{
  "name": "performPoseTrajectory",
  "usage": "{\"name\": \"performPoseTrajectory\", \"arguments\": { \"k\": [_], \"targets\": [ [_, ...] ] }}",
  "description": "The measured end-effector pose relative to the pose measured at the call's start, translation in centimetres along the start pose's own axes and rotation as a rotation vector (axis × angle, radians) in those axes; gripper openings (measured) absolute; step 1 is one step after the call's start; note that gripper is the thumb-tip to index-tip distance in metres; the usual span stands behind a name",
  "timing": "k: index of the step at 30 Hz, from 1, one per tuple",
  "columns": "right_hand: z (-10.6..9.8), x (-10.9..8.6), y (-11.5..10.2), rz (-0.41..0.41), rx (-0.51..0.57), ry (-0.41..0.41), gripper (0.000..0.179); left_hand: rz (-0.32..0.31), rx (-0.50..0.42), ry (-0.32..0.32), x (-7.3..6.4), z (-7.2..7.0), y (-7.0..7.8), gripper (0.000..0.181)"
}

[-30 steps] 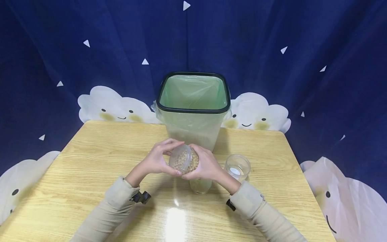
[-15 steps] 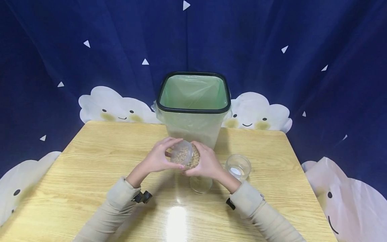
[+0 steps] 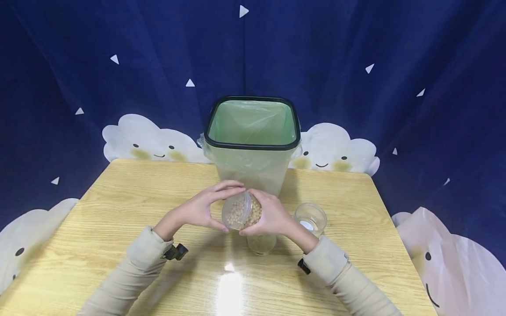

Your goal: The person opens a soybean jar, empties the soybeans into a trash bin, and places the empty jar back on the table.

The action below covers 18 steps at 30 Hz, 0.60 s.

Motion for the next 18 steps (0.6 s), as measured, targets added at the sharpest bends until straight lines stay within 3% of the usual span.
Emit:
{"name": "performPoseTrajectory", "arguments": {
  "k": [3,8,12,18],
  "targets": [
    [0.0,-0.1,-0.1,-0.009,-0.005,0.008,0.096,-0.051,0.038,0.013,-0.1,0.1,-0.3,0.091],
    [-0.3,0.0,-0.1,0.017,-0.002,0.041,0.092,-0.182,0.073,0.120,-0.1,-0.3,-1.0,0.088],
    [-0.4,0.1,0.0,0.020,-0.011,0.065,0.090,-0.240,0.094,0.177,-0.2,-0.5,-1.2,0.086],
    [-0.4,0.0,0.0,0.029,-0.005,0.063,0.091,-0.280,0.109,0.126,-0.2,-0.3,-1.3,0.090]
  ]
}}
Point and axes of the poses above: each hand's wrist, its own x-axis towards the middle knuckle, its own z-axis out of the palm, y = z × x, the point moved 9 cm from there along x, towards the middle knuckle, and after that the axes turned 8 degrees about x, right-handed, at the moved point
